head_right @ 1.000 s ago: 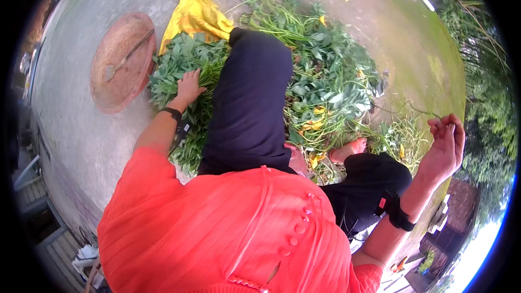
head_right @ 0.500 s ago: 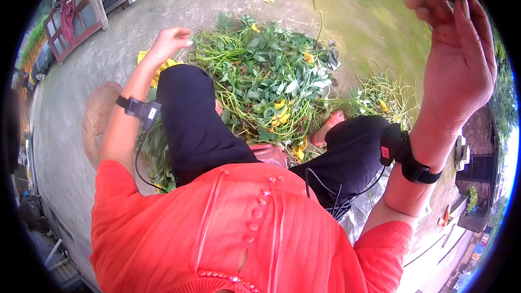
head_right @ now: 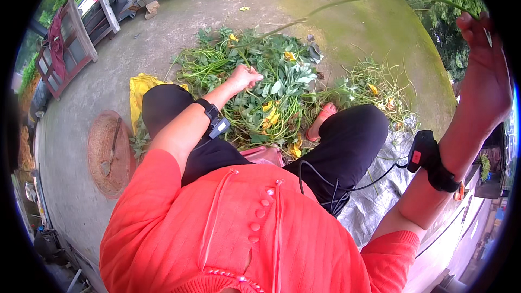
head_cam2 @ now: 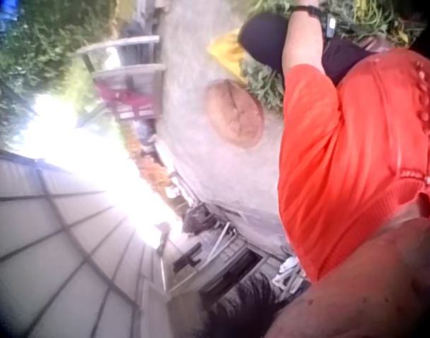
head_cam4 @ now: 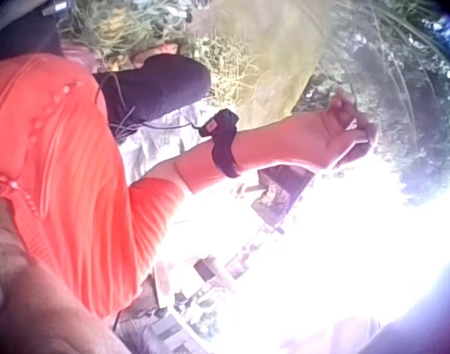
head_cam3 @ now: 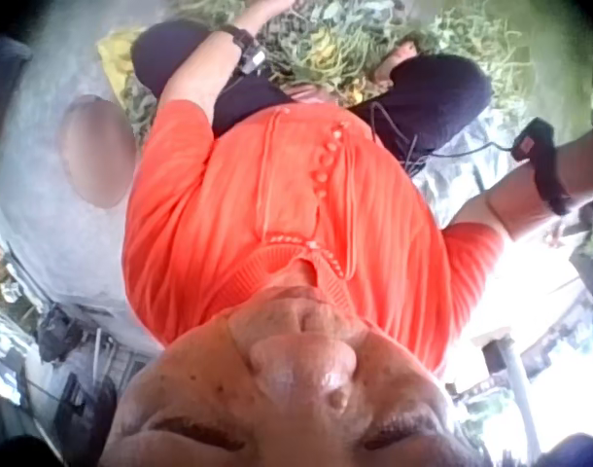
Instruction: Picking and sorting leaves from stems of green vegetables while sitting on a patio.
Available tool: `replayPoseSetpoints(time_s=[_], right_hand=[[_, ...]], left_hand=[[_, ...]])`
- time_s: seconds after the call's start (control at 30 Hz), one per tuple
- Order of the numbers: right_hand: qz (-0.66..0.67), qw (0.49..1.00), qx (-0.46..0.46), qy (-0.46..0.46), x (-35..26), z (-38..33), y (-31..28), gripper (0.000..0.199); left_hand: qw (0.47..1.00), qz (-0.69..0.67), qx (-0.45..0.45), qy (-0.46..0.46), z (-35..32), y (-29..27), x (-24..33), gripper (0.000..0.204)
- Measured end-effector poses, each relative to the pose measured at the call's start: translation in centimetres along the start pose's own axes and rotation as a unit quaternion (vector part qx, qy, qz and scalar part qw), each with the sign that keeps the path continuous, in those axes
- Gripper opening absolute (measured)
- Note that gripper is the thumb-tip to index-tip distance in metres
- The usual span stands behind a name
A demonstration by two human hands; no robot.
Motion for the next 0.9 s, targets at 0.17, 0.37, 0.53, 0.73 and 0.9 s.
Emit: replayPoseSetpoints(time_s=[0.17, 0.37, 0.53, 0.73, 0.9], right_hand=[[0.02, 0.982, 0.182, 0.042, 6.7, -3.8, -15.7, 0.027], [-0.026, 0.94, 0.324, 0.1, 11.2, -9.2, -24.9, 0.026], [-0.032, 0.927, 0.347, 0.138, 11.0, -11.2, -28.4, 0.027], [-0.053, 0.926, 0.345, 0.146, 11.4, -9.5, -30.7, 0.025], [-0.063, 0.917, 0.359, 0.163, 12.9, -8.8, -33.7, 0.025]], left_hand=[[0.991, 0.07, -0.101, -0.061, -2.7, -2.5, -1.2, 0.026], [0.986, -0.054, -0.159, 0.018, -4.3, -1.9, 0.5, 0.041], [0.992, -0.085, -0.095, -0.012, -4.1, -3.3, 0.1, 0.025], [0.94, 0.283, 0.041, 0.189, -4.1, -5.8, 2.1, 0.013], [0.999, -0.019, 0.021, 0.021, -4.1, -8.3, -0.3, 0.02]])
Point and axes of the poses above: each hand's wrist, its own z-axis towards the middle knuckle, its own y-axis out of the palm, x = y × z, the point moved 10 cm from there along z, towards the middle knuckle, and after that the axes turned 14 degrees about z, right-handed, at the moved point
